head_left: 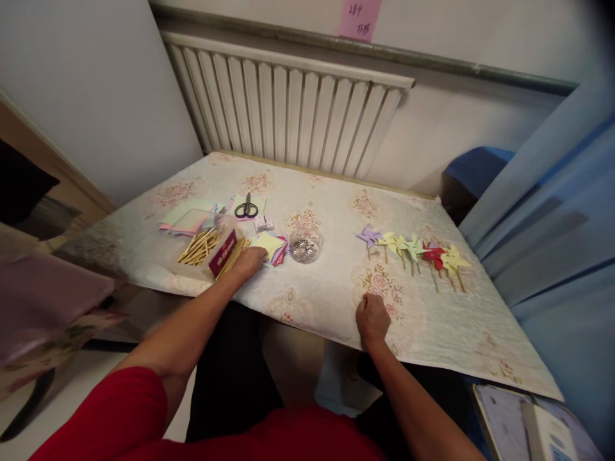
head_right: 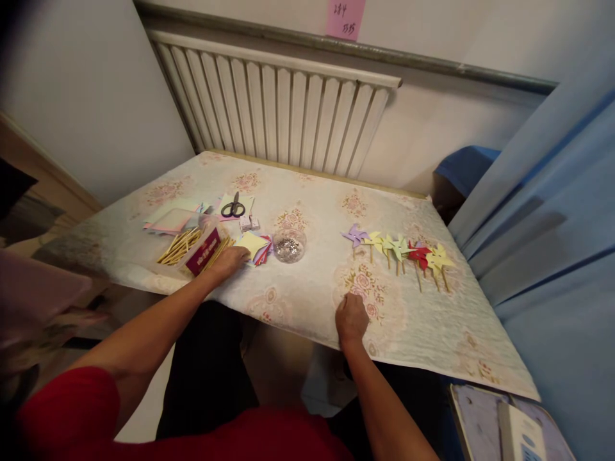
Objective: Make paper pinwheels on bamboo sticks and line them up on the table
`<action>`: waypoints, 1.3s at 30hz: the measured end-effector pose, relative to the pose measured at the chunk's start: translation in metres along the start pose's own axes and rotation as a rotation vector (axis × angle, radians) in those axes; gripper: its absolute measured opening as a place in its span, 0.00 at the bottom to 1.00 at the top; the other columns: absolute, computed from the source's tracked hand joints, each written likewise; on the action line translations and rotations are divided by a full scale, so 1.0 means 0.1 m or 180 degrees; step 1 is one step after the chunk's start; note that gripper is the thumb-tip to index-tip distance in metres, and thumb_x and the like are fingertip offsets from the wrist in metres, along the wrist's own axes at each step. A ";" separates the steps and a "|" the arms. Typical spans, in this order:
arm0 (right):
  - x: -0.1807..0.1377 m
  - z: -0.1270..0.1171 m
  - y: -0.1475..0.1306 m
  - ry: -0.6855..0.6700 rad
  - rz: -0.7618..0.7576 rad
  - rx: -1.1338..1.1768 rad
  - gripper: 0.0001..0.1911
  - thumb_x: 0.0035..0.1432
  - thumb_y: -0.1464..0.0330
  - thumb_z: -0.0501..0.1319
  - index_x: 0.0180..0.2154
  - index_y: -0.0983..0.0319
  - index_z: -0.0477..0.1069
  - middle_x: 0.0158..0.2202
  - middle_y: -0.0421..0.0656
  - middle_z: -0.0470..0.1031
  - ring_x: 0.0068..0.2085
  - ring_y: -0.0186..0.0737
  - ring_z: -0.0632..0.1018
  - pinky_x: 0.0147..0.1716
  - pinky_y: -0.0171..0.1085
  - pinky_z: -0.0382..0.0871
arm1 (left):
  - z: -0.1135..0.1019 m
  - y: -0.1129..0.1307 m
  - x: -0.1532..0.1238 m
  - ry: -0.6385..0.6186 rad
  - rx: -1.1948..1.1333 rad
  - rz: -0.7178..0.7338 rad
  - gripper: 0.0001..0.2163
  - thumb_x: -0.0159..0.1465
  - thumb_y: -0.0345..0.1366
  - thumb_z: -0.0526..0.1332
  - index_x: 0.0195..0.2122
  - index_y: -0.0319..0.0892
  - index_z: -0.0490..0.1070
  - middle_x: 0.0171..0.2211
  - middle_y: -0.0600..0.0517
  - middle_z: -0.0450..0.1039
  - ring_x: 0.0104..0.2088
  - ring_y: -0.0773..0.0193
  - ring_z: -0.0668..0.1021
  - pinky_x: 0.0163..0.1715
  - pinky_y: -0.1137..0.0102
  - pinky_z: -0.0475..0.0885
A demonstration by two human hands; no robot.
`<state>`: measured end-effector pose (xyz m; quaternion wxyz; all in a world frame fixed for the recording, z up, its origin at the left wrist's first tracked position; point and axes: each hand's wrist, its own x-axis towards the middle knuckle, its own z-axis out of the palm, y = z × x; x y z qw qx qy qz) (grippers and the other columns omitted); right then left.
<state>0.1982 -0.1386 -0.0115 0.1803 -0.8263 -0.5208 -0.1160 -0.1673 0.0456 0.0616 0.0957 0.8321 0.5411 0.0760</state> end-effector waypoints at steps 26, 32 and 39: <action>0.00 -0.02 0.00 -0.0009 -0.0029 -0.0021 0.07 0.66 0.70 0.54 0.39 0.62 0.72 0.37 0.44 0.72 0.35 0.38 0.71 0.29 0.37 0.51 | -0.38 0.07 0.18 0.1273 -0.0503 -0.1291 0.07 0.62 0.36 0.55 0.32 0.41 0.71 0.30 0.48 0.75 0.32 0.60 0.74 0.35 0.69 0.64; 0.00 -0.03 0.00 -0.0058 -0.0023 -0.0005 0.07 0.65 0.71 0.55 0.38 0.62 0.71 0.37 0.44 0.72 0.35 0.37 0.71 0.29 0.37 0.51 | -0.63 0.27 0.14 0.1491 -0.1068 -0.1169 0.07 0.60 0.37 0.55 0.28 0.42 0.67 0.26 0.53 0.69 0.29 0.63 0.70 0.32 0.70 0.61; 0.01 0.00 0.02 -0.0036 -0.0067 0.0001 0.07 0.65 0.71 0.55 0.37 0.62 0.71 0.36 0.44 0.72 0.35 0.38 0.71 0.29 0.37 0.52 | -0.69 0.74 0.03 0.0951 -0.1540 -0.0752 0.07 0.60 0.39 0.55 0.29 0.42 0.67 0.25 0.55 0.68 0.30 0.64 0.70 0.30 0.71 0.61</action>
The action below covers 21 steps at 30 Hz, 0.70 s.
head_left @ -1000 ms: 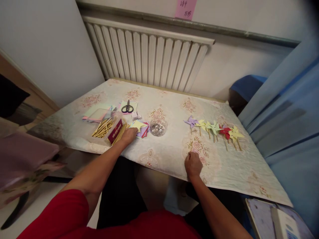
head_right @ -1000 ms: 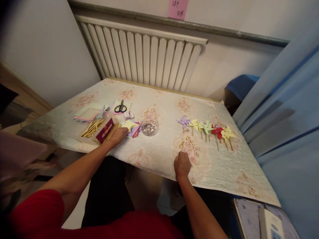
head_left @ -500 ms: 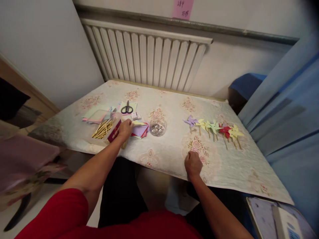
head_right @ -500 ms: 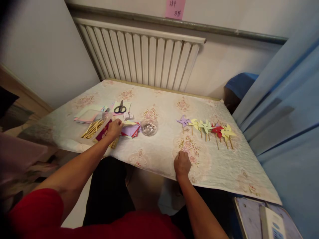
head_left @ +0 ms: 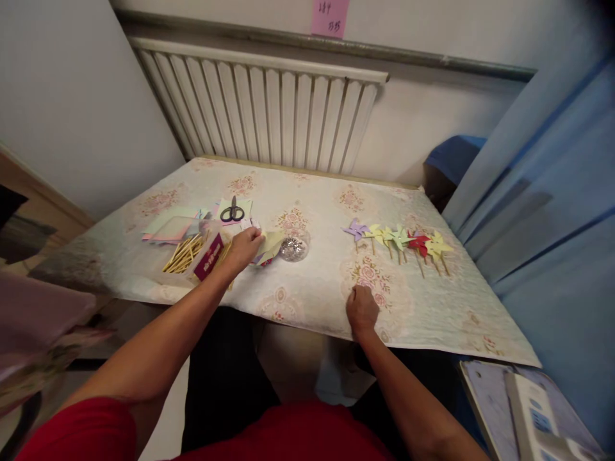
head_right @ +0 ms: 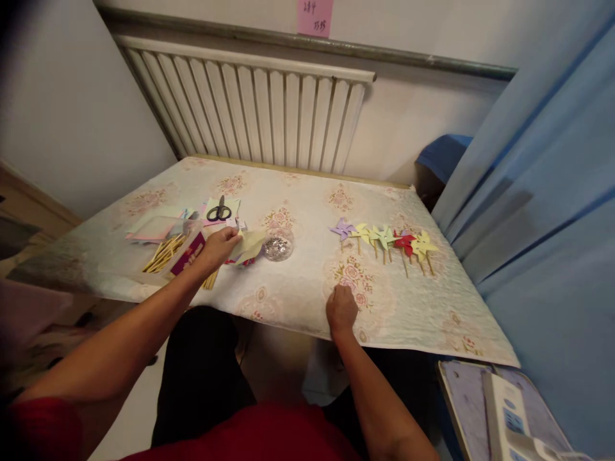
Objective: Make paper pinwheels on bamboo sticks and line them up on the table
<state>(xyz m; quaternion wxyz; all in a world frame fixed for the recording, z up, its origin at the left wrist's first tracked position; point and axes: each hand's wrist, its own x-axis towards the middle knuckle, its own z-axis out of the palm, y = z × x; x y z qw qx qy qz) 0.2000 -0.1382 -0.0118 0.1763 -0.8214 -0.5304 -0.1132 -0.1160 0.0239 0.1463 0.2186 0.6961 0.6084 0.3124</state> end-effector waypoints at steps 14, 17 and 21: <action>0.03 -0.03 0.00 -0.0103 0.0065 0.0056 0.08 0.65 0.72 0.54 0.37 0.62 0.71 0.38 0.45 0.70 0.35 0.38 0.69 0.31 0.35 0.55 | 1.03 0.53 -0.69 -0.0342 0.0606 0.1210 0.12 0.70 0.37 0.50 0.38 0.41 0.71 0.36 0.45 0.76 0.38 0.58 0.76 0.41 0.66 0.68; 0.03 -0.03 0.00 -0.0102 0.0065 0.0078 0.07 0.65 0.72 0.54 0.37 0.62 0.70 0.38 0.45 0.71 0.35 0.38 0.69 0.30 0.36 0.54 | 1.41 0.38 -1.09 -0.0668 0.0699 0.1682 0.12 0.70 0.36 0.49 0.39 0.41 0.72 0.38 0.43 0.77 0.42 0.57 0.78 0.46 0.64 0.71; 0.03 -0.04 0.01 -0.0126 0.0063 0.0142 0.07 0.65 0.72 0.54 0.38 0.62 0.70 0.38 0.45 0.70 0.35 0.38 0.69 0.31 0.36 0.55 | 1.70 0.06 -1.51 -0.0775 0.0646 0.2156 0.12 0.70 0.37 0.51 0.48 0.42 0.72 0.50 0.41 0.76 0.54 0.55 0.75 0.54 0.58 0.71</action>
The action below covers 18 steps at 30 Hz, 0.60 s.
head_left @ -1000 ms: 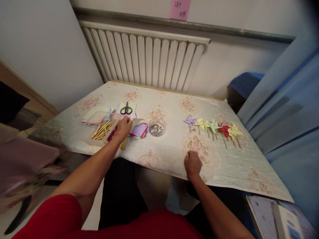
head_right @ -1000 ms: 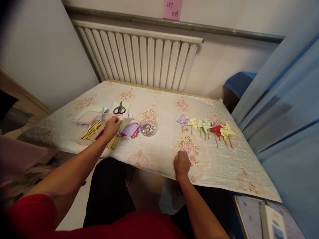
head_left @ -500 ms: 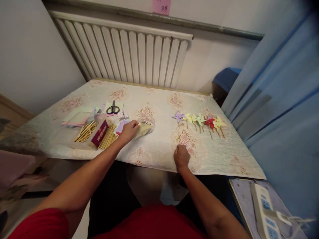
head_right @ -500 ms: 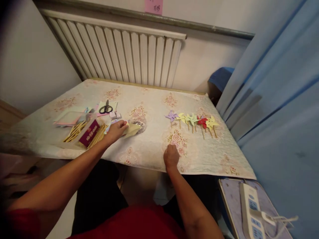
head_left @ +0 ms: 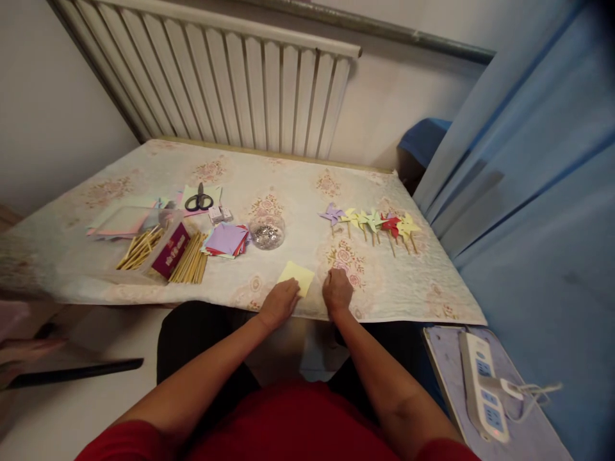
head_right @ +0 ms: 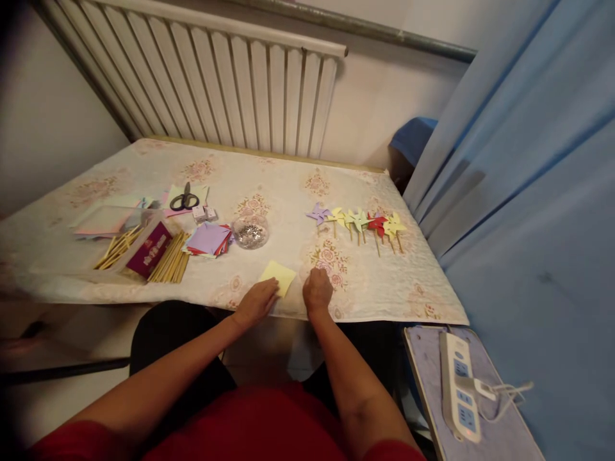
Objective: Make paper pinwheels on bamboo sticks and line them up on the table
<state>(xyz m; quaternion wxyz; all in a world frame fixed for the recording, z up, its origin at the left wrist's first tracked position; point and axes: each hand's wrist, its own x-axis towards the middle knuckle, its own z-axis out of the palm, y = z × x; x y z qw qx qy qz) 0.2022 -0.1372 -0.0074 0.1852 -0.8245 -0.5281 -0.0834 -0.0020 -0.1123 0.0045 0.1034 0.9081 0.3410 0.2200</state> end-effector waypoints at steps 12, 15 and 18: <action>0.00 0.02 0.02 0.0043 0.0023 0.0128 0.07 0.64 0.72 0.54 0.37 0.62 0.70 0.37 0.45 0.70 0.36 0.39 0.69 0.32 0.36 0.56 | 0.02 -0.15 -0.06 -0.0573 0.0798 0.0063 0.27 0.68 0.43 0.54 0.67 0.40 0.58 0.68 0.40 0.55 0.69 0.49 0.57 0.66 0.50 0.54; 0.00 0.03 0.02 0.0101 0.0039 0.0217 0.08 0.64 0.72 0.54 0.37 0.62 0.71 0.37 0.45 0.71 0.35 0.39 0.69 0.33 0.36 0.57 | 0.03 -0.16 -0.08 -0.0649 0.0877 0.0122 0.28 0.68 0.44 0.54 0.68 0.41 0.58 0.69 0.41 0.53 0.70 0.50 0.56 0.67 0.50 0.52; -0.01 0.05 0.03 0.0185 0.0080 0.0448 0.09 0.64 0.73 0.52 0.38 0.62 0.72 0.37 0.45 0.71 0.37 0.40 0.70 0.36 0.36 0.60 | 0.03 -0.17 -0.11 -0.0605 0.0901 0.0131 0.28 0.67 0.44 0.55 0.68 0.42 0.58 0.69 0.42 0.54 0.69 0.50 0.56 0.67 0.51 0.52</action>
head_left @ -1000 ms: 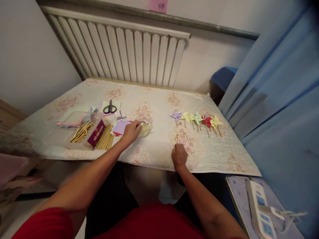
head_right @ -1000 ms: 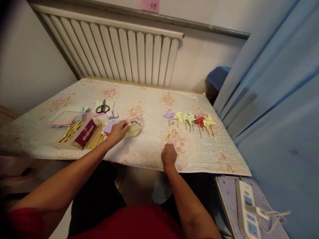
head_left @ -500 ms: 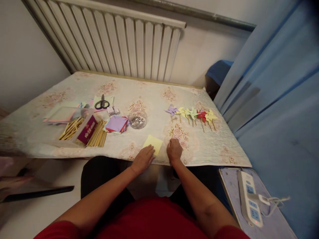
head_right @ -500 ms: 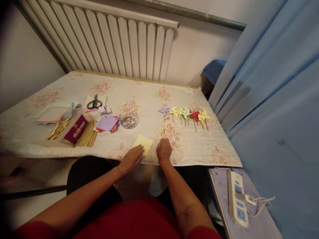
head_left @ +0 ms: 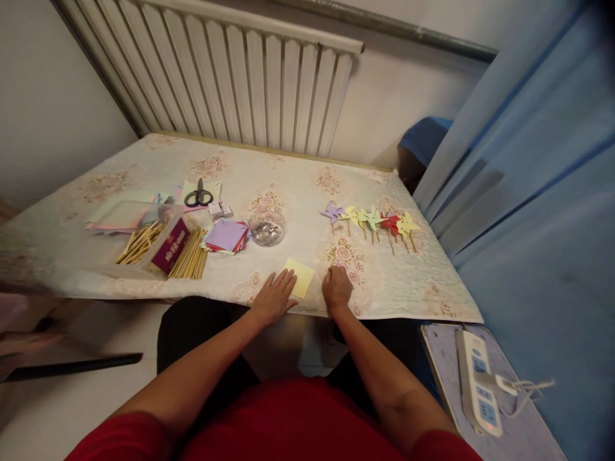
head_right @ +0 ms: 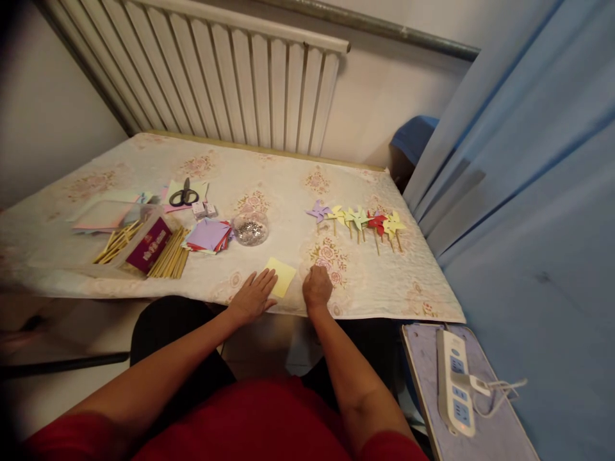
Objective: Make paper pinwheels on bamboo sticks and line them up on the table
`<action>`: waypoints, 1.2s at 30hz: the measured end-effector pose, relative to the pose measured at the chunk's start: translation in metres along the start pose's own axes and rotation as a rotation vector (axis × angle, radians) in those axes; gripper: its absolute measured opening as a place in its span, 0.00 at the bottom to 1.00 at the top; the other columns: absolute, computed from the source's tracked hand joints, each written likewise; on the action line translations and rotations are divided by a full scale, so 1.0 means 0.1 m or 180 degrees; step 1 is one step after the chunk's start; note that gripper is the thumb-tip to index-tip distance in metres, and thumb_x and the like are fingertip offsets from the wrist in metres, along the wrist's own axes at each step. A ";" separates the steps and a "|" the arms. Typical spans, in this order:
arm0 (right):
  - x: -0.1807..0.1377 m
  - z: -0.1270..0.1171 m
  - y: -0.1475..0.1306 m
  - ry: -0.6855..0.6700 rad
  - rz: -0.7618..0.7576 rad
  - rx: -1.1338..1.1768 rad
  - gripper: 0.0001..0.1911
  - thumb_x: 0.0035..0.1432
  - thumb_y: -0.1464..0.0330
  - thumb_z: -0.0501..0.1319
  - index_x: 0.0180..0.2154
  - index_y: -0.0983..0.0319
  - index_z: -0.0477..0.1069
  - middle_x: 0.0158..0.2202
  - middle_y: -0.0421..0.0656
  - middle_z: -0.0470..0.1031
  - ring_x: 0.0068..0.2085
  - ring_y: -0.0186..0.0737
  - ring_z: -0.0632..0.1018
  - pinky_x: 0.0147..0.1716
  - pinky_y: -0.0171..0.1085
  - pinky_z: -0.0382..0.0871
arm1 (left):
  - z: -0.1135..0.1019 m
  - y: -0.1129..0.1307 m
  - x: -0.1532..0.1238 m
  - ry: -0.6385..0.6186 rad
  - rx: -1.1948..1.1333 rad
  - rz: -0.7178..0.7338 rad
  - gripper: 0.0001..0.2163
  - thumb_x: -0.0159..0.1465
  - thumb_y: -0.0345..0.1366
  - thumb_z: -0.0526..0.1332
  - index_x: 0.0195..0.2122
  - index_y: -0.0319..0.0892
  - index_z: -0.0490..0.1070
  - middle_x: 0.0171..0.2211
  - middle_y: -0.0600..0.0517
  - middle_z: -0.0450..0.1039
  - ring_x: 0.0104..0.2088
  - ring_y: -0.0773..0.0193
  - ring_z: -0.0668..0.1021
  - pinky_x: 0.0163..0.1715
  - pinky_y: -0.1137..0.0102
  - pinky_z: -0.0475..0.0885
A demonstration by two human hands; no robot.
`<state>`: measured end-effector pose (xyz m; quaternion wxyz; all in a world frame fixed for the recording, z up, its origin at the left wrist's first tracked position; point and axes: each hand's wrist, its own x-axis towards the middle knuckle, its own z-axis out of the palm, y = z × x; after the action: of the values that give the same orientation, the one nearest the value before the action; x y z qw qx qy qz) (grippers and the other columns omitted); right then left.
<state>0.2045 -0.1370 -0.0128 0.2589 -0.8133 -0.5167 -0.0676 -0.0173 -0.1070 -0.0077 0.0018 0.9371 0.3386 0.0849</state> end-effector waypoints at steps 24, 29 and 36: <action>-0.46 -0.04 -0.25 -0.1002 -0.2500 0.0299 0.33 0.66 0.58 0.57 0.65 0.71 0.57 0.66 0.59 0.61 0.69 0.56 0.59 0.66 0.57 0.53 | -0.03 0.01 0.00 0.0036 -0.0011 0.0007 0.28 0.67 0.43 0.54 0.67 0.39 0.59 0.69 0.41 0.55 0.69 0.49 0.57 0.66 0.50 0.54; -0.47 -0.05 -0.24 -0.1005 -0.2487 0.0247 0.36 0.65 0.57 0.59 0.65 0.71 0.56 0.66 0.60 0.60 0.69 0.56 0.58 0.66 0.57 0.53 | -0.04 0.02 0.00 0.0041 -0.0038 -0.0026 0.28 0.67 0.44 0.55 0.67 0.40 0.59 0.69 0.41 0.56 0.69 0.50 0.58 0.66 0.50 0.54; -0.49 -0.05 -0.20 -0.1020 -0.2496 0.0126 0.37 0.65 0.56 0.58 0.65 0.74 0.56 0.67 0.60 0.58 0.69 0.57 0.57 0.66 0.57 0.52 | -0.05 0.02 0.00 0.0052 0.0039 -0.0020 0.27 0.68 0.45 0.55 0.67 0.42 0.59 0.69 0.42 0.56 0.69 0.50 0.58 0.66 0.51 0.54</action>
<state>0.1652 -0.1724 -0.0202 0.1456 -0.5502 -0.8219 -0.0238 -0.0166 -0.1087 -0.0023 -0.0064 0.9353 0.3421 0.0905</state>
